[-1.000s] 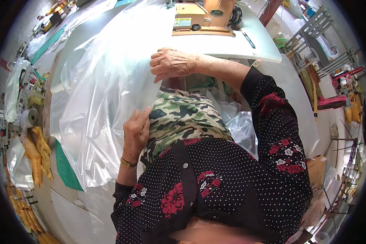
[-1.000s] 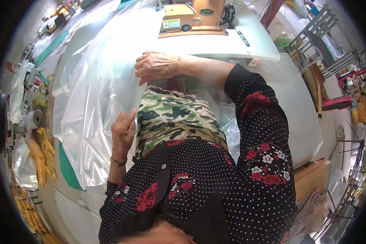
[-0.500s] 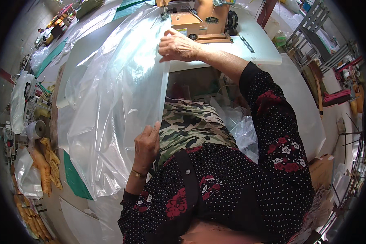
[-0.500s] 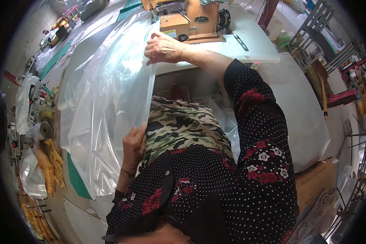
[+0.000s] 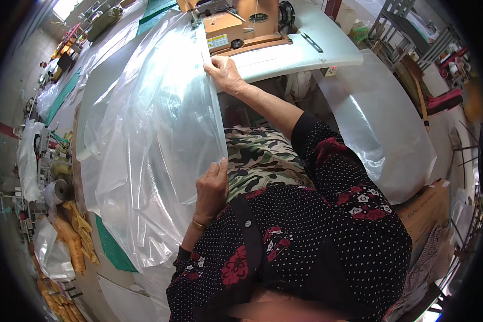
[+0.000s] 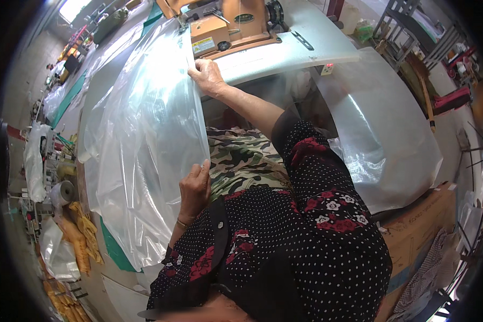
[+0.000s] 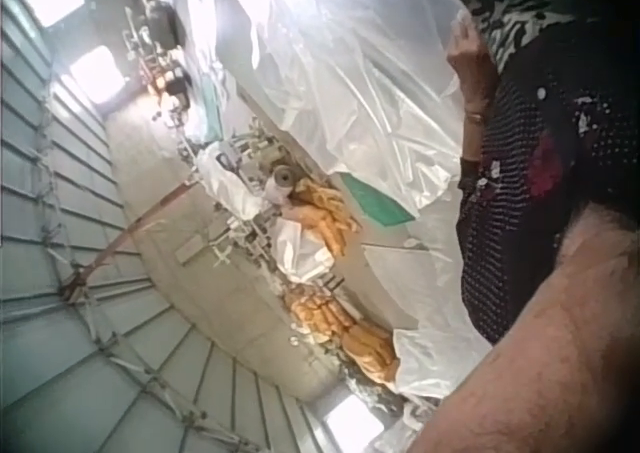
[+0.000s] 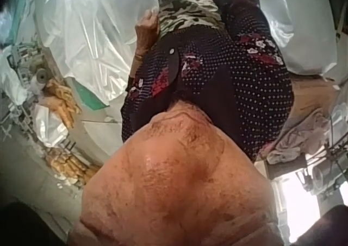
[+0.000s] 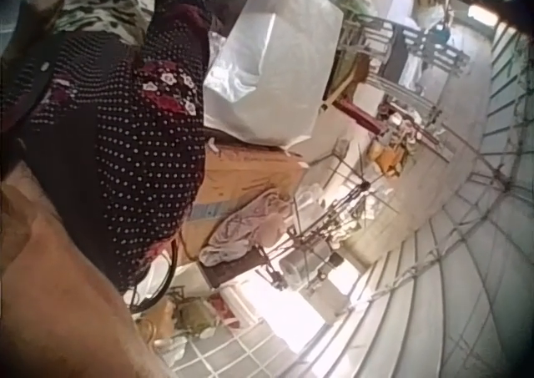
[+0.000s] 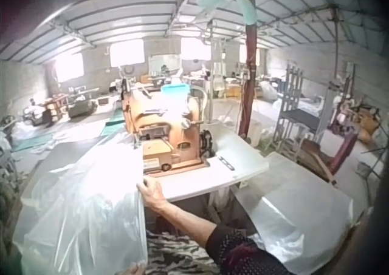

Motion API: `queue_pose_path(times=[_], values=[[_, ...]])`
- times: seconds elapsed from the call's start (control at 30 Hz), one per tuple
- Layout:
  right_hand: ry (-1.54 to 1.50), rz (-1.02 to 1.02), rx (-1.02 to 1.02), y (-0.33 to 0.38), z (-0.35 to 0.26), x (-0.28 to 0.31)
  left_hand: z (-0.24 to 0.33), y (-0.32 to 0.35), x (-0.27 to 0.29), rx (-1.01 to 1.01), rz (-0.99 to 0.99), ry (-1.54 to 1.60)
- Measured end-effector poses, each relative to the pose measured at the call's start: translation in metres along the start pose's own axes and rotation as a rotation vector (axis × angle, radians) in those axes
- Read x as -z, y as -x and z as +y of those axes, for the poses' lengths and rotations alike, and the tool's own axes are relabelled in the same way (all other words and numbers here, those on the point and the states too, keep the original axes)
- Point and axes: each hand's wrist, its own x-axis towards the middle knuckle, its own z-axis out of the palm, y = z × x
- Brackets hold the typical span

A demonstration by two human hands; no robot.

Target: The person sews the edges of a translucent plastic sheet using an industrial sewing machine.

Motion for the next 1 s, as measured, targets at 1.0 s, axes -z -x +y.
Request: queue_pose_path(times=[1.0], values=[[-0.537,0.12,0.03,-0.04,0.018,-0.02,-0.072,-0.191,0.001,0.004,0.091,-0.278]])
